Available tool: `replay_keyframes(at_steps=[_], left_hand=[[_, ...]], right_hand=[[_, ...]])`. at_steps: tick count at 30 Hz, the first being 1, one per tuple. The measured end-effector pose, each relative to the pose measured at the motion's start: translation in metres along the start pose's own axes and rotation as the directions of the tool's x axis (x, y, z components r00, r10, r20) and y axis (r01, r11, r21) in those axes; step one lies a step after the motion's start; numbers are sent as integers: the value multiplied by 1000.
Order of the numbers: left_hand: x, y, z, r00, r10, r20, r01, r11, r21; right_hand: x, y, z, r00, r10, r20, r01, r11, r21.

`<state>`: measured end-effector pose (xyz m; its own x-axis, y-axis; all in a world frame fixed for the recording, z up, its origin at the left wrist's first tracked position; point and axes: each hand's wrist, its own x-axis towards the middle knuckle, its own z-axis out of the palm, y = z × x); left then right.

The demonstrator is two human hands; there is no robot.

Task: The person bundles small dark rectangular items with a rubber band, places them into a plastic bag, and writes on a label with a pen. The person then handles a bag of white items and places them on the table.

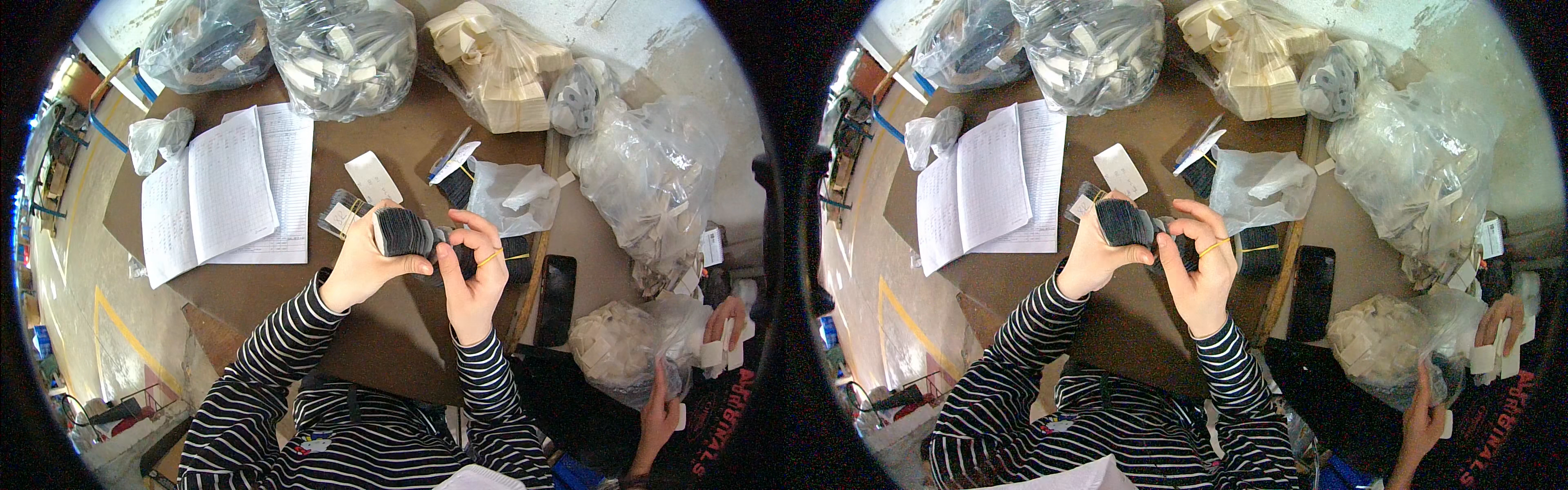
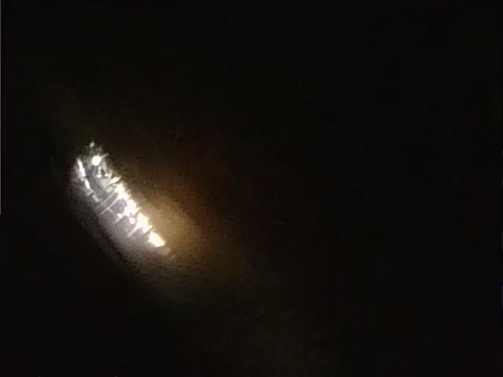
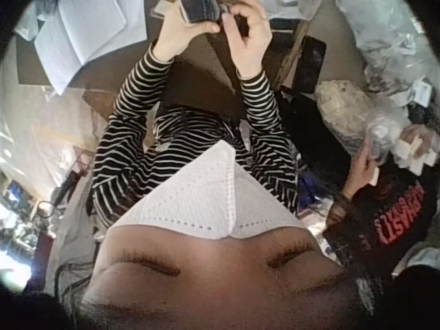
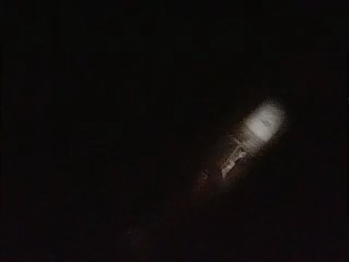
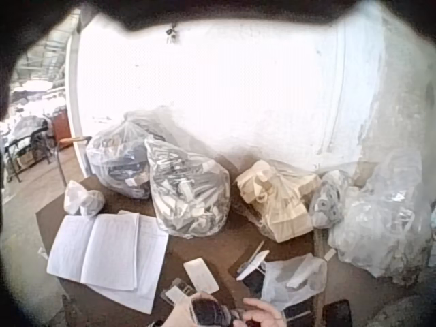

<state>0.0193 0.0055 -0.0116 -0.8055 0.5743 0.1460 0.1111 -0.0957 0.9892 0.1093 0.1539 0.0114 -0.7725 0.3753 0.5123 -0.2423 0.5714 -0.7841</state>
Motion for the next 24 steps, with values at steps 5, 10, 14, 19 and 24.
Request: replay_keyframes(at_steps=[5, 10, 14, 19, 24], left_hand=[[-1, 1, 1, 999, 11, 37, -11, 1000, 0], [-1, 0, 3, 998, -26, 56, 36, 984, -172], [-1, 4, 2, 997, -41, 59, 49, 987, -155], [-1, 5, -2, 994, -12, 111, 16, 999, -32], [0, 4, 0, 995, -2, 101, 9, 998, -69]], right_hand=[[1, -1, 4, 996, 38, -79, -35, 999, 34], [2, 1, -3, 1000, -13, 9, 13, 999, 31], [1, -1, -2, 999, -35, 13, 35, 999, -11], [1, 2, 3, 997, -8, -72, 5, 999, -31], [-2, 0, 1, 1000, 2, 19, -3, 999, 35]])
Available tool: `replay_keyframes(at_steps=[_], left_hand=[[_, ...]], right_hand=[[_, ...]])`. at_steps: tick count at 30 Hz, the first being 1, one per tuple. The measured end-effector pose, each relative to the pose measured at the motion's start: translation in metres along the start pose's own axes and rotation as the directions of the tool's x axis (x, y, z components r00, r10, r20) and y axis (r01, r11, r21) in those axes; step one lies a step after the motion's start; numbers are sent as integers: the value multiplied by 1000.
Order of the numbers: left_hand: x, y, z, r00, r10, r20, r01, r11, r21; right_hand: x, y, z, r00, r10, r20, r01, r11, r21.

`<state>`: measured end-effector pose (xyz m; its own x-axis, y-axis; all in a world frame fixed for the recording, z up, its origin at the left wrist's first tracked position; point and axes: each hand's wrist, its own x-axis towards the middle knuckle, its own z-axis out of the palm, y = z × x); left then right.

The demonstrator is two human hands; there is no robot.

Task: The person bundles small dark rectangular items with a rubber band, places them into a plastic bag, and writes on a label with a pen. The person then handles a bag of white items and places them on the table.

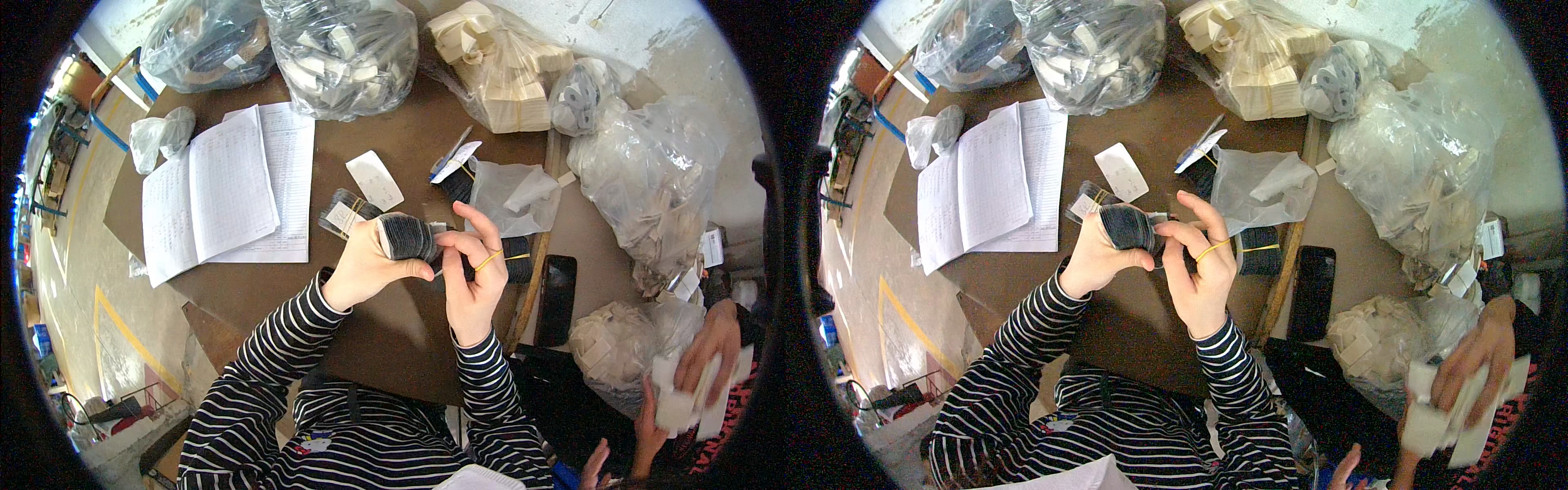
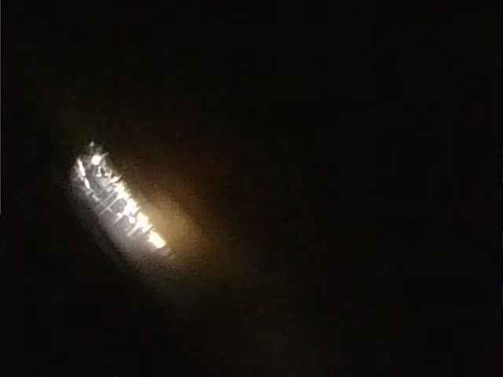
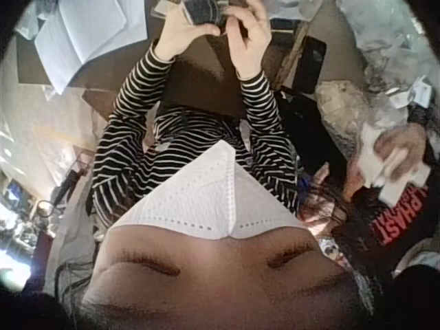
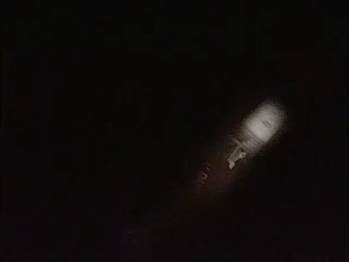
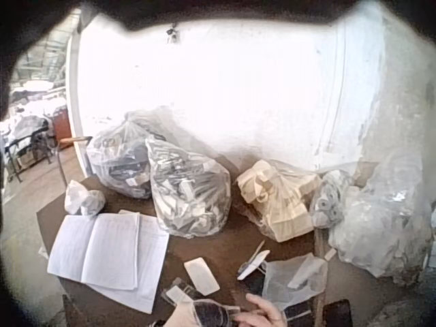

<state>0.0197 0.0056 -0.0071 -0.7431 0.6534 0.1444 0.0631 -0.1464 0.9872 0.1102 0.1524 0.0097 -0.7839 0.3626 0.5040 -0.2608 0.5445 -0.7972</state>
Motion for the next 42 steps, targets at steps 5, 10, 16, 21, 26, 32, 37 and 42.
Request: replay_keyframes(at_steps=[5, 10, 16, 21, 26, 32, 37, 42], left_hand=[[0, -6, -2, 999, -30, 30, 31, 999, -30], [1, 2, -3, 999, 2, 50, -1, 1000, -19], [-2, -13, -3, 999, -35, 30, 40, 984, -176], [-5, -26, 0, 998, -36, 51, 53, 917, -394], [-7, -27, -2, 992, -87, 96, 120, 895, -429], [-8, -21, -1, 993, -70, 96, 107, 879, -464], [-6, -26, -6, 990, -4, 140, 52, 938, -343], [-9, -25, -11, 981, -75, 180, 127, 946, -299]], right_hand=[[3, -8, -2, 999, -33, 14, 32, 999, 27], [4, -1, 0, 995, -91, -34, 90, 995, -29], [3, -1, 0, 993, -99, -60, 98, 995, -23], [5, -6, -8, 994, -105, 22, 106, 994, -5], [2, -18, -8, 998, -49, 32, 47, 996, 75], [-1, -15, -6, 994, -106, 11, 104, 992, 74], [-2, -21, -6, 994, -111, 11, 109, 991, 72], [-1, -19, -7, 989, -147, 17, 146, 988, 60]])
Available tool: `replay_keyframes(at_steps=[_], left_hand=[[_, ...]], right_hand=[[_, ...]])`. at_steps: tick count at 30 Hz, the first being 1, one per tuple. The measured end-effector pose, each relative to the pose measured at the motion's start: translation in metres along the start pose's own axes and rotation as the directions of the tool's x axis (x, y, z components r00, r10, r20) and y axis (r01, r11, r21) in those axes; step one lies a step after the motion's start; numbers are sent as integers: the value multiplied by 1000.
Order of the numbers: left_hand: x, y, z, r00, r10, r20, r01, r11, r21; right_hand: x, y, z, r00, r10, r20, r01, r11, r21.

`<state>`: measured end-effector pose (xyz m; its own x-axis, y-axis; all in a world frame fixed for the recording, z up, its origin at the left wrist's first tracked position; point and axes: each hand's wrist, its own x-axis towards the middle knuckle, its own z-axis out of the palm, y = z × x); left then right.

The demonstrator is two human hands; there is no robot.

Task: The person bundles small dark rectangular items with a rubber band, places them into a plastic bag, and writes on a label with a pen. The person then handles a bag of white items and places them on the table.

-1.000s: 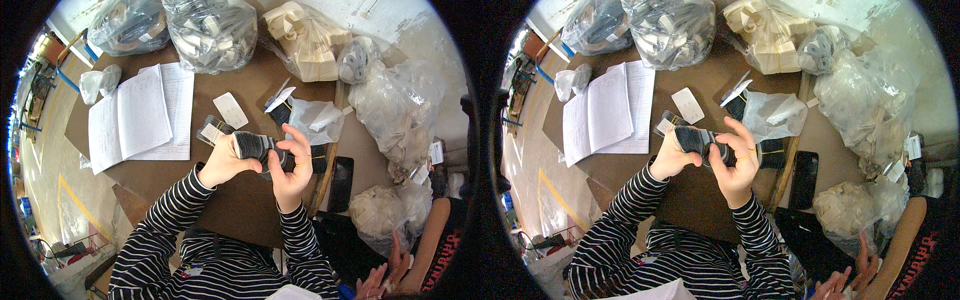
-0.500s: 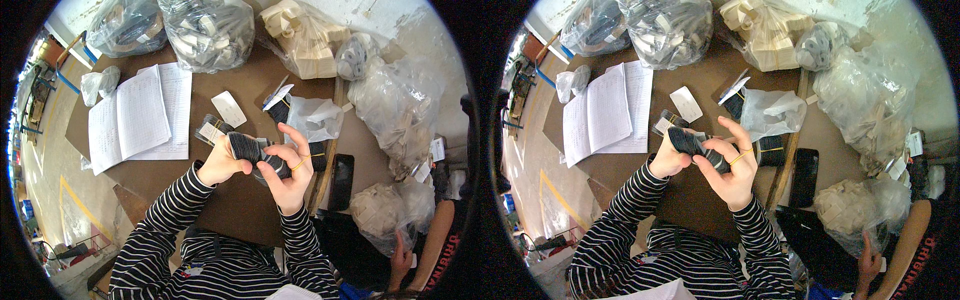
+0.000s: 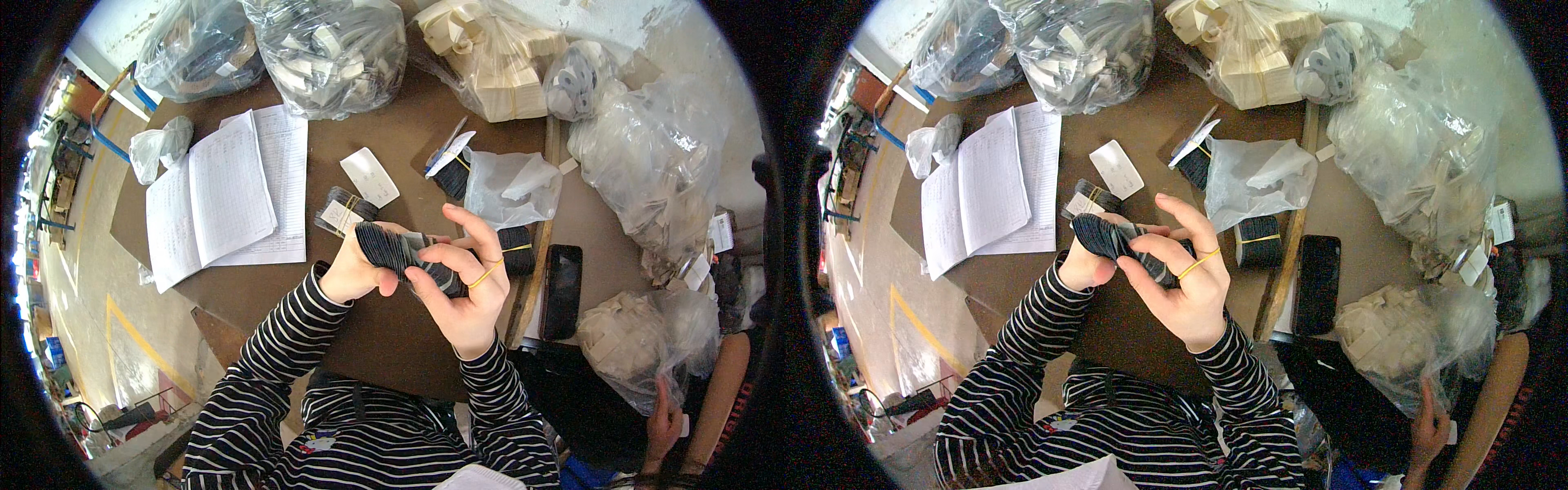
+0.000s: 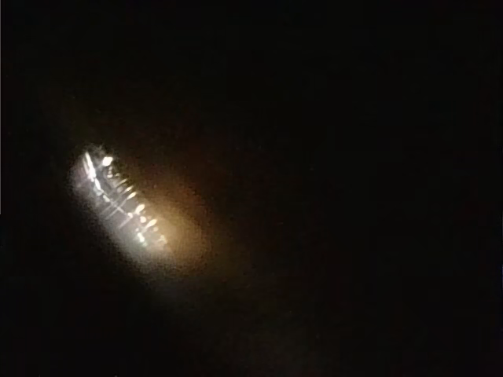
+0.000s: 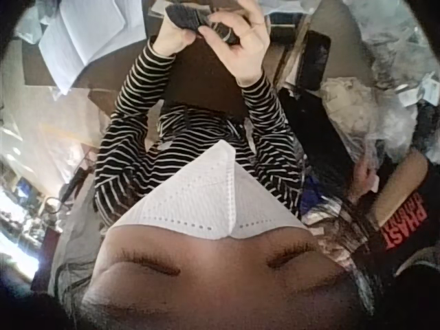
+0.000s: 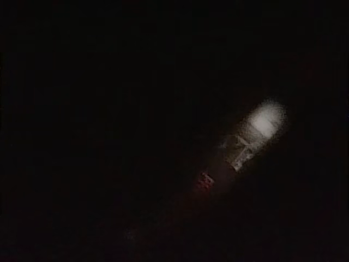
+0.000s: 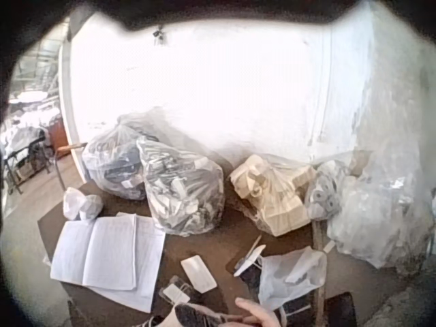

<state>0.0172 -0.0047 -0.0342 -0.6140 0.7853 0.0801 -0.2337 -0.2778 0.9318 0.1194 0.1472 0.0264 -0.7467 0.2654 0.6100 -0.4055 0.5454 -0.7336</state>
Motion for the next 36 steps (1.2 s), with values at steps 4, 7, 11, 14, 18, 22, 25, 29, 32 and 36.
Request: replay_keyframes(at_steps=[4, 7, 11, 14, 18, 22, 25, 29, 32, 36], left_hand=[[3, 4, 2, 1000, 14, -2, -14, 997, 78], [2, 11, 4, 998, -34, -44, 43, 971, 234], [6, 12, 9, 992, 124, -26, -119, 980, 159], [4, 12, 10, 993, 105, -48, -96, 981, 166], [4, 4, 6, 997, 49, -61, -32, 968, 247], [4, 5, 9, 994, 90, -54, -83, 990, 117], [5, 7, 10, 994, 104, -42, -100, 992, 78], [5, 8, 6, 995, 96, -15, -94, 988, 122], [3, 3, 5, 992, 115, -49, -107, 985, 136], [4, 8, 11, 995, 13, -103, -2, 994, 106]], right_hand=[[-1, -3, 1, 999, 52, -11, -52, 999, 2], [-1, -3, 0, 997, 74, -14, -74, 997, -8], [-4, 1, 6, 988, 127, -87, -123, 991, 50], [-5, 5, 9, 989, 96, -110, -93, 995, 29], [-4, 5, 3, 998, 54, -41, -57, 996, -62], [1, 1, 1, 996, 83, -17, -83, 997, 2], [-2, 4, 1, 994, 111, -18, -112, 993, -31], [-3, 10, 4, 995, 58, -76, -62, 997, -52], [-1, 9, 8, 994, 51, -93, -61, 992, -109], [-3, 12, 5, 996, 78, -37, -81, 993, -85]])
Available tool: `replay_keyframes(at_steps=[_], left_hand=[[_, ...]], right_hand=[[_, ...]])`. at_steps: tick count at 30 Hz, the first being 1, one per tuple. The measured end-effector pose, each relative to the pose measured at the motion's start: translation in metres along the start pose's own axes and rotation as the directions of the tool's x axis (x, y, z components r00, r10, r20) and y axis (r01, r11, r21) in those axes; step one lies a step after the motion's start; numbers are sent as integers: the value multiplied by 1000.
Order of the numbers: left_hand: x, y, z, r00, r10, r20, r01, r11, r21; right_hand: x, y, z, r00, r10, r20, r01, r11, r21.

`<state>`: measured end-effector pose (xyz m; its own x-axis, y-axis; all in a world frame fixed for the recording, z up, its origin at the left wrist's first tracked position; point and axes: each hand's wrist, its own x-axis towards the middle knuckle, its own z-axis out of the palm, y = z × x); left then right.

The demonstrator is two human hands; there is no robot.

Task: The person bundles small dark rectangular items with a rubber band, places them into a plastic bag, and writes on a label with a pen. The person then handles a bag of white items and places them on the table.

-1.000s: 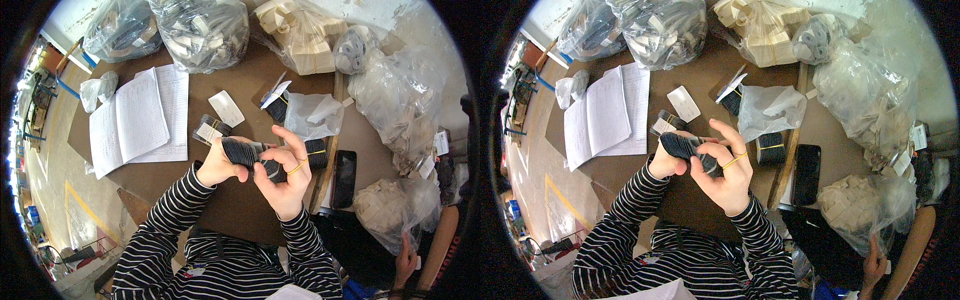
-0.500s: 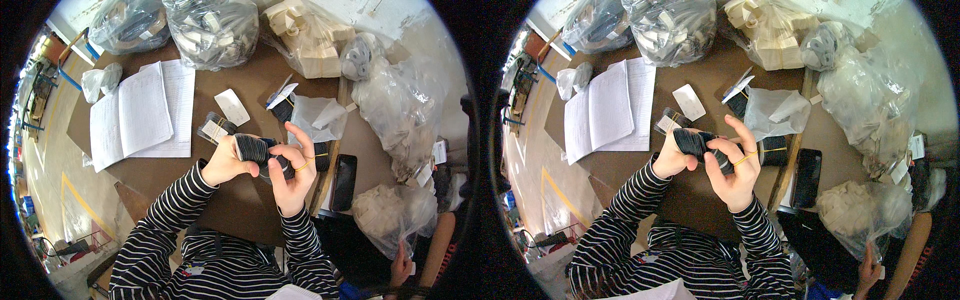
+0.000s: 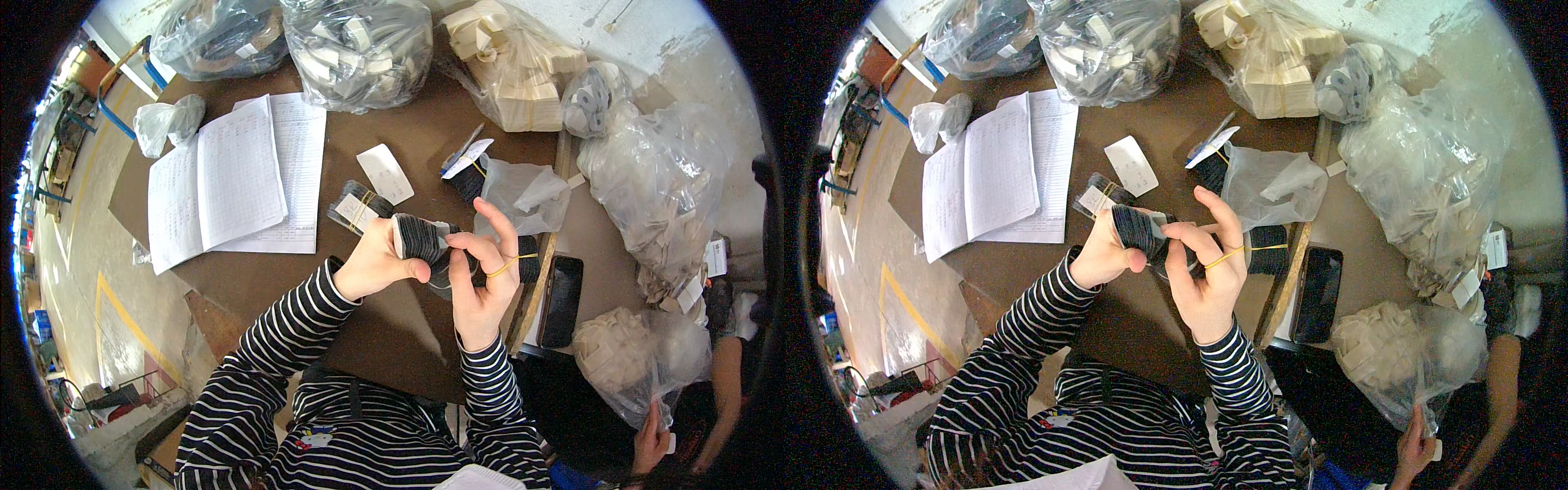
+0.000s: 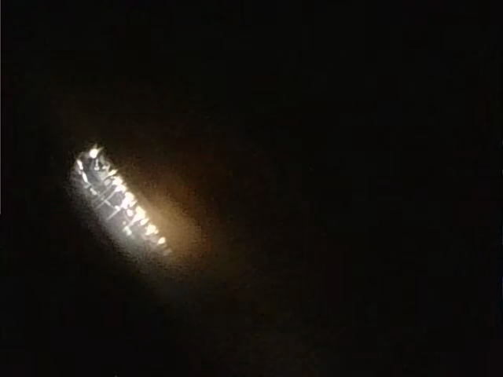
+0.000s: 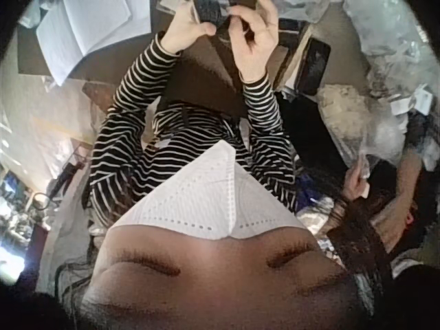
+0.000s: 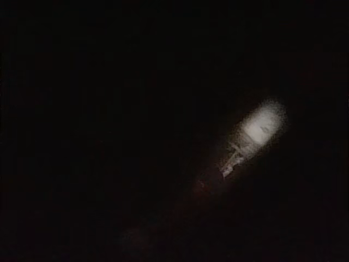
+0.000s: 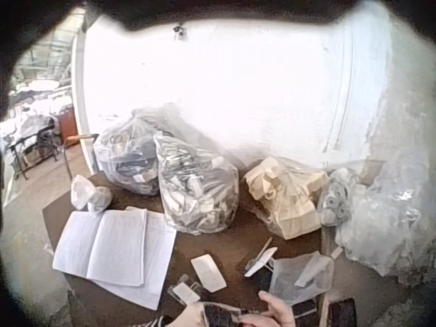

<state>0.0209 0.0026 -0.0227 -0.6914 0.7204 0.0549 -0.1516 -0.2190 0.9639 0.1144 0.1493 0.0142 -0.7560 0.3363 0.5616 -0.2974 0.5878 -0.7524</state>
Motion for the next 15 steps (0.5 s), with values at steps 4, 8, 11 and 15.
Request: replay_keyframes(at_steps=[4, 8, 11, 15], left_hand=[[0, -5, 1, 1000, 13, -9, -13, 999, -42], [0, -11, -2, 999, 26, 42, -23, 998, -66], [1, -5, -3, 996, 59, 64, -59, 998, -6], [0, -14, -3, 996, 88, 31, -88, 996, -8]], right_hand=[[2, -4, -2, 1000, -1, 11, 0, 999, 41], [1, -2, 0, 1000, -8, -9, 8, 1000, 30], [0, -1, 2, 999, 1, -34, -1, 1000, -7], [-1, -3, 3, 999, 33, -10, -34, 999, -41]])
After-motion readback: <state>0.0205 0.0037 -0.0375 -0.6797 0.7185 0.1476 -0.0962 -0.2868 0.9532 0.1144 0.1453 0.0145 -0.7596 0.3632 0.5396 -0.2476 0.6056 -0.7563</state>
